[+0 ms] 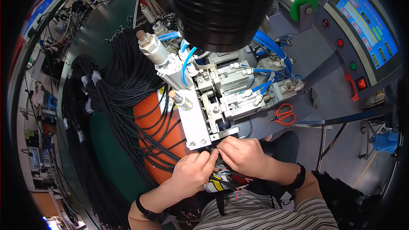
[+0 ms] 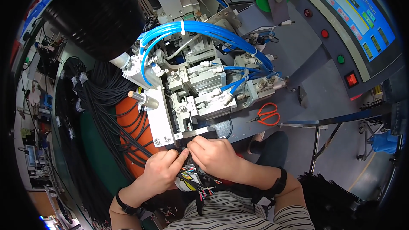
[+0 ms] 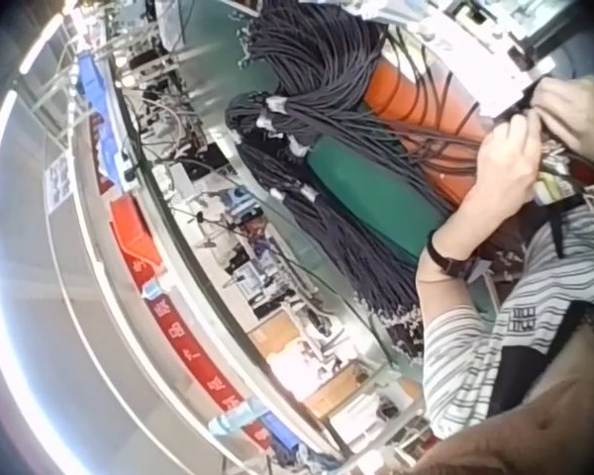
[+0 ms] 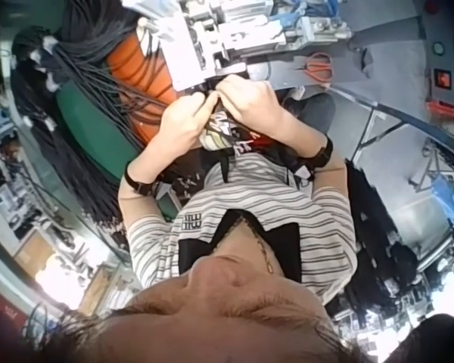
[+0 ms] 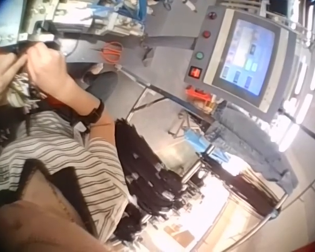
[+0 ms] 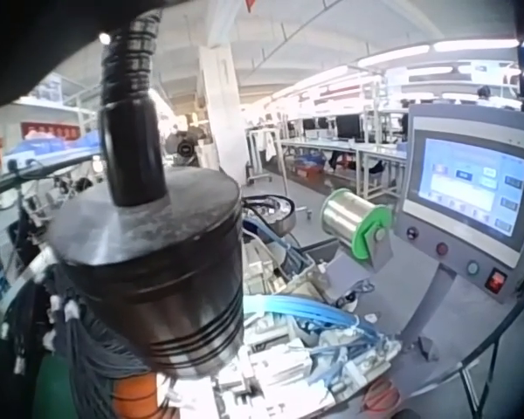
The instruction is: The person picks up a bundle of wires, separates a single wire, and inserts its end into the machine. After the machine cycles, the person removes the wire and places the bundle onto a rack.
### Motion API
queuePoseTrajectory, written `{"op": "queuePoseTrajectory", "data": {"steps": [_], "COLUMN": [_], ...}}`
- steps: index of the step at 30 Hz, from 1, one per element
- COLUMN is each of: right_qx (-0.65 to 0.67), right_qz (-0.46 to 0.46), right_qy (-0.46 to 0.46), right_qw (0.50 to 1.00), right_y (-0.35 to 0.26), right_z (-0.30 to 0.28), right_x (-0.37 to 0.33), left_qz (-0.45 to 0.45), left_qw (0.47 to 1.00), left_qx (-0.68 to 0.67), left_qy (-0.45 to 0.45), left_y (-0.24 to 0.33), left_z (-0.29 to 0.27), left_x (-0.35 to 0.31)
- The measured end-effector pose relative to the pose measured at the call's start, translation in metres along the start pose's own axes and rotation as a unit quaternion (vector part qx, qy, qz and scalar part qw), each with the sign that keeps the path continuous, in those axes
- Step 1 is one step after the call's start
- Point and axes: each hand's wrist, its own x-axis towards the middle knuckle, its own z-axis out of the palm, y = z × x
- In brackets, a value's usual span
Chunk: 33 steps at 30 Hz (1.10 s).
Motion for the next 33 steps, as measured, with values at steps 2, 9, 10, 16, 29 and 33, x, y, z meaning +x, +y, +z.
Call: {"op": "queuePoseTrajectory", "data": {"steps": [2, 9, 10, 16, 29, 33], "right_qx": [-0.023, -0.046, -0.062, 0.024, 0.291, 0.463], "right_qz": [-0.016, 0.008, 0.024, 0.111, 0.122, 0.180], "right_qy": [-0.023, -0.070, -0.103, -0.103, -0.109, -0.066], "right_qw": [0.999, 0.997, 0.992, 0.988, 0.943, 0.866], "right_y": [0.000, -0.005, -0.007, 0.005, -0.010, -0.020], "right_z": [-0.001, -0.007, -0.009, -0.006, -0.023, -0.013], "right_x": [0.002, 0.003, 0.004, 0.000, 0.006, -0.005], "left_qz": [0.002, 0.014, 0.014, -0.045, -0.200, -0.101], "left_qw": [1.000, 1.000, 1.000, 0.999, 0.974, 0.971], "left_qx": [-0.003, 0.011, 0.010, -0.028, -0.047, -0.170], "left_qy": [0.007, 0.002, 0.001, 0.007, 0.099, 0.132], "left_y": [-0.001, 0.000, 0.002, 0.001, -0.010, -0.010], "left_z": [0.001, 0.000, -0.001, -0.003, 0.010, 0.007], "left_x": [-0.001, -0.003, -0.002, 0.002, -0.032, -0.026]}}
